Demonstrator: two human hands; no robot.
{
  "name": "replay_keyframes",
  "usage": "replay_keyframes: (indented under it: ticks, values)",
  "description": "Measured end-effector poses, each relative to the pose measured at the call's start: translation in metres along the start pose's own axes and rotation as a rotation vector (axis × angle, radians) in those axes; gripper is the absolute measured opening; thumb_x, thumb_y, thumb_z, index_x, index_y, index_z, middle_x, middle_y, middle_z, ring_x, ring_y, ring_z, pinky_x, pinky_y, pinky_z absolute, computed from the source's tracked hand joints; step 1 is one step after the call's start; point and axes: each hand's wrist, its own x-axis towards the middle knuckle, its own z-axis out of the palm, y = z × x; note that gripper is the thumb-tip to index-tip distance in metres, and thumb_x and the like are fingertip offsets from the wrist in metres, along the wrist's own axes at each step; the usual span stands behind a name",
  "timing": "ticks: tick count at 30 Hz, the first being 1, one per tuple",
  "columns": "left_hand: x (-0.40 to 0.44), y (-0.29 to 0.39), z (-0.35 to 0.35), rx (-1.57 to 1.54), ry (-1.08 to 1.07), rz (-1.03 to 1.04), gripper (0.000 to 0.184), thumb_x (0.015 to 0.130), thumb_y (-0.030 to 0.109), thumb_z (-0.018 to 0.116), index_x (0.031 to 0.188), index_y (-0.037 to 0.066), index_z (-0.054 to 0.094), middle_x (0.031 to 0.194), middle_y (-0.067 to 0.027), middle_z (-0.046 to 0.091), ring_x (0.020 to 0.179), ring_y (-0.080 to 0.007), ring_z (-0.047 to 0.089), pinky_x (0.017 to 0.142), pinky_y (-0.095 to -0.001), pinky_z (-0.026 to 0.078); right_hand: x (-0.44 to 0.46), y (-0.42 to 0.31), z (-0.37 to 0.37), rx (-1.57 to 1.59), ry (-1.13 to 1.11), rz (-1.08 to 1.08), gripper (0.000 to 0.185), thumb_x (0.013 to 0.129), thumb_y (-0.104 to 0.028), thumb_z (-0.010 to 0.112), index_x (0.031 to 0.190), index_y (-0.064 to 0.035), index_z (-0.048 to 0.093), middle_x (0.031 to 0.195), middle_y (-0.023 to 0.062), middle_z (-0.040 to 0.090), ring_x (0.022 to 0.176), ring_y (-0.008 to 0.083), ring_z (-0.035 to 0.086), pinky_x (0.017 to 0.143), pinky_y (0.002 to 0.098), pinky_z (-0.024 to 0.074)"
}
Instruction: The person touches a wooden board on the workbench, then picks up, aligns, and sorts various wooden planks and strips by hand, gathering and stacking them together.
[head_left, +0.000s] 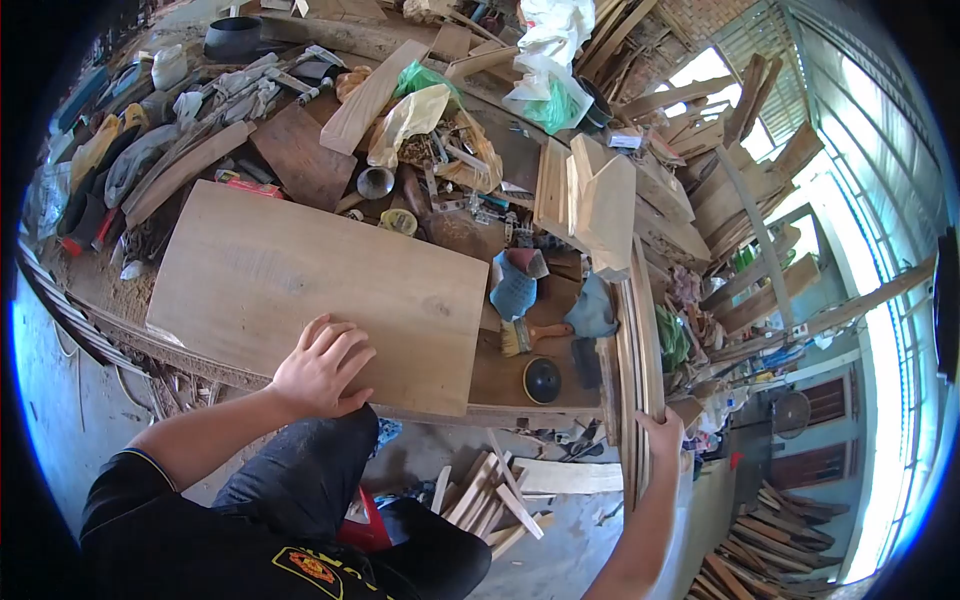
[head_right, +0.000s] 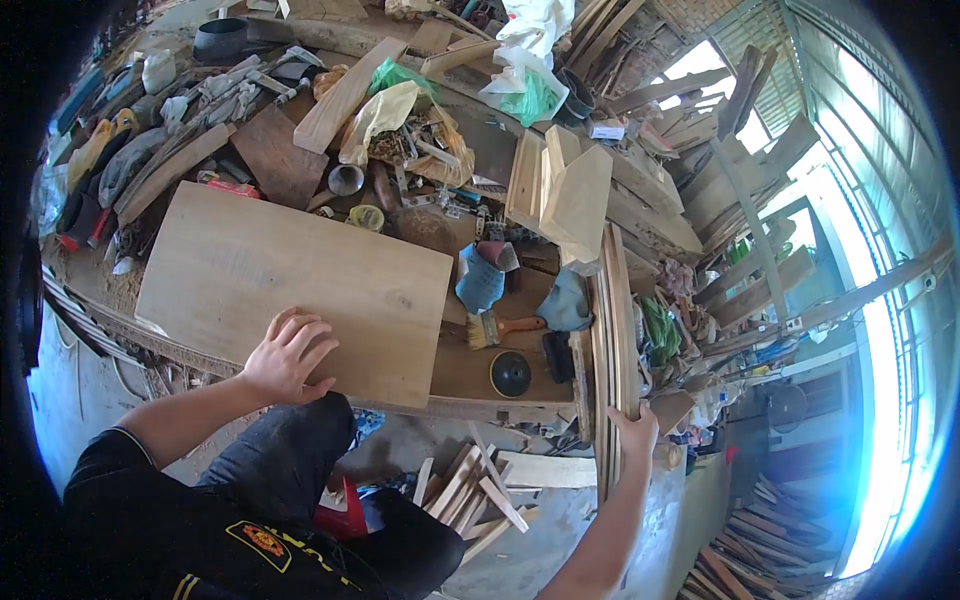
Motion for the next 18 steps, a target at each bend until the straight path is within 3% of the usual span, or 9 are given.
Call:
replay_keyframes:
  ticks: [5,7,8,10,13,18]
  values:
    - [0.0,0.001,0.002,0.015,-0.021,-0.003,0.054,0.079,0.043,0.071,0.119,0.007,0.064,0.125,-0.0124,0.057,0.125,-0.0317,0.052,0.113,-0.0568,0.034,0.003,0.012,0.01,-0.124,0.016,-0.033,0.059,0.069,-0.03,0.088,0.11,0.0074,0.068,0.102,0.0231,0.073,0.094,0.034,0.071,0.085,0.043,0.0534]
    - [0.002,0.001,0.001,0.024,-0.026,-0.003,0.053,0.081,0.044,0.07,0.119,0.007,0.064,0.125,-0.0115,0.057,0.125,-0.0306,0.052,0.113,-0.0569,0.034,0.005,0.019,0.011,-0.029,-0.032,-0.058,0.081,0.067,-0.035,0.089,0.129,0.0089,0.059,0.118,0.027,0.068,0.109,0.0391,0.066,0.096,0.0427,0.051]
    - [0.002,0.001,0.001,0.026,-0.031,-0.006,0.053,0.081,0.044,0.07,0.119,0.007,0.064,0.125,-0.0115,0.057,0.125,-0.0307,0.052,0.113,-0.0567,0.034,0.003,0.018,0.011,-0.029,-0.029,-0.055,0.081,0.067,-0.035,0.089,0.129,0.0089,0.059,0.118,0.027,0.068,0.109,0.0391,0.066,0.096,0.0427,0.051]
    - [0.001,0.003,0.001,0.028,-0.037,-0.012,0.053,0.082,0.044,0.069,0.12,0.007,0.064,0.125,-0.0115,0.057,0.125,-0.0308,0.052,0.113,-0.0565,0.034,0.0,0.014,0.014,-0.245,-0.033,-0.092,0.103,0.067,-0.036,0.089,0.146,0.0085,0.04,0.136,0.0301,0.057,0.126,0.0409,0.058,0.107,0.0421,0.0459]
    - [0.001,0.003,0.001,0.026,-0.033,-0.013,0.054,0.081,0.044,0.069,0.12,0.007,0.063,0.126,-0.0114,0.057,0.125,-0.0311,0.052,0.113,-0.0562,0.034,0.002,0.003,0.009,-0.256,-0.155,0.026,0.112,0.066,-0.035,0.09,0.152,0.0061,0.03,0.144,0.0307,0.05,0.133,0.0417,0.051,0.111,0.0431,0.0429]
    - [0.002,0.004,0.002,0.026,-0.026,-0.009,0.055,0.08,0.043,0.07,0.12,0.007,0.063,0.126,-0.0128,0.056,0.126,-0.0324,0.051,0.113,-0.0562,0.034,0.01,0.002,0.0,-0.268,-0.206,0.075,0.111,0.064,-0.033,0.09,0.151,0.0062,0.033,0.141,0.0305,0.054,0.132,0.0417,0.053,0.11,0.0431,0.0432]
